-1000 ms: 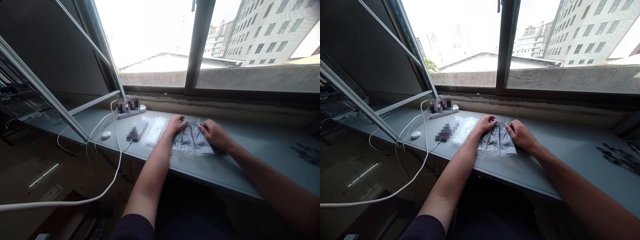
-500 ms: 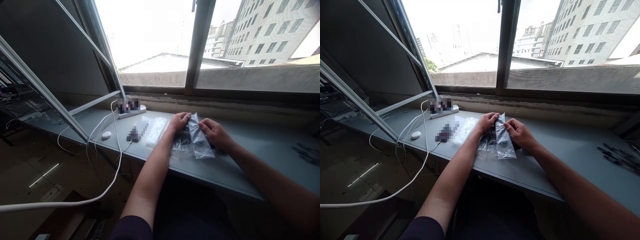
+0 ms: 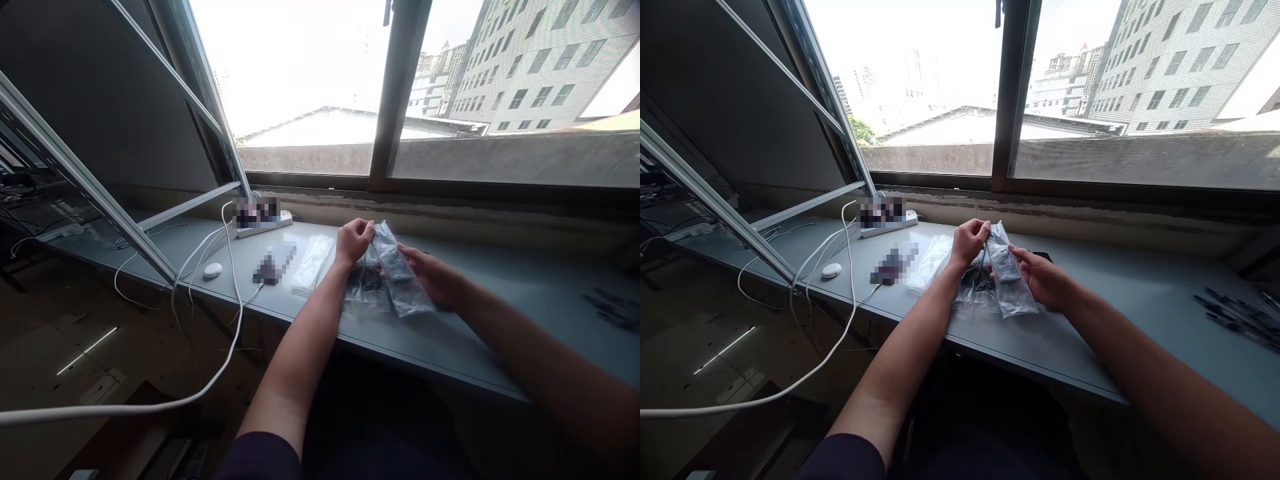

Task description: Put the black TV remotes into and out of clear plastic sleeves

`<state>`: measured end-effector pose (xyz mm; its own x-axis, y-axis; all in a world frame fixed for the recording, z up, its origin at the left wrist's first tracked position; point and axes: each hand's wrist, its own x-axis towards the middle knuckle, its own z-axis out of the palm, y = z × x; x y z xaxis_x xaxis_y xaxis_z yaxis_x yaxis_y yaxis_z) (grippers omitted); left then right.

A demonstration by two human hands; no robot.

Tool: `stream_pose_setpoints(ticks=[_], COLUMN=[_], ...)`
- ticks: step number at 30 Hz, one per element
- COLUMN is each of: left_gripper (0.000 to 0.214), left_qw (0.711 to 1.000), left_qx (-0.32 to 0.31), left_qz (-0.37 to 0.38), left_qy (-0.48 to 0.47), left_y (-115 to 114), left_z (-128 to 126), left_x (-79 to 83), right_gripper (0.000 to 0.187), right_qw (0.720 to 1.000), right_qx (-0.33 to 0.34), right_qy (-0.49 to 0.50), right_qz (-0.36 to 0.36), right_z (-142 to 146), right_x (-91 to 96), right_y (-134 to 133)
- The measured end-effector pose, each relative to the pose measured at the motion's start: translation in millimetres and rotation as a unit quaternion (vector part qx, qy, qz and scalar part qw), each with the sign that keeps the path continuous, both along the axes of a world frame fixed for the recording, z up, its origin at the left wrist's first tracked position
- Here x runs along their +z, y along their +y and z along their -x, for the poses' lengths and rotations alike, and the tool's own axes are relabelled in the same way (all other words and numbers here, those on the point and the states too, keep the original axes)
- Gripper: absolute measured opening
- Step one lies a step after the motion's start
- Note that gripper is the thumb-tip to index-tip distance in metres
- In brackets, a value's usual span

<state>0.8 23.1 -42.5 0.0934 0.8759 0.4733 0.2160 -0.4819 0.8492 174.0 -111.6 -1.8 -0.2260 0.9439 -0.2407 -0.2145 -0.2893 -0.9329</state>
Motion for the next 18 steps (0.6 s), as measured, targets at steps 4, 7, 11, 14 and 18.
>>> stream_pose_setpoints(ticks=[4,7,11,14,18], left_gripper=[0.030,0.042,0.063,0.065,0.055], left_qw=[0.999,0.990,0.968,0.954,0.938], left_qx=[-0.005,-0.084,-0.176,-0.203,-0.201], left_qz=[0.009,0.072,0.135,0.169,0.211], left_qy=[-0.045,-0.085,-0.116,-0.140,-0.186], left_y=[-0.9,2.1,4.4,1.8,0.3], left_z=[1.3,1.0,-1.3,-2.7,-3.2], left_x=[2.2,1.3,-0.2,2.5,6.4], right_gripper=[0.025,0.021,0.018,0.015,0.015], right_qw=[0.998,0.997,0.997,0.996,0.997], right_qx=[0.044,0.046,0.053,0.061,0.062], right_qy=[0.037,0.065,0.060,0.055,0.040], right_qz=[0.031,0.012,-0.014,-0.015,-0.012], right_z=[-2.6,-4.6,-5.8,-6.5,-7.5], right_x=[4.0,0.4,-2.8,-2.0,-1.4], right_y=[-4.2,-2.5,-1.3,-1.8,-2.2])
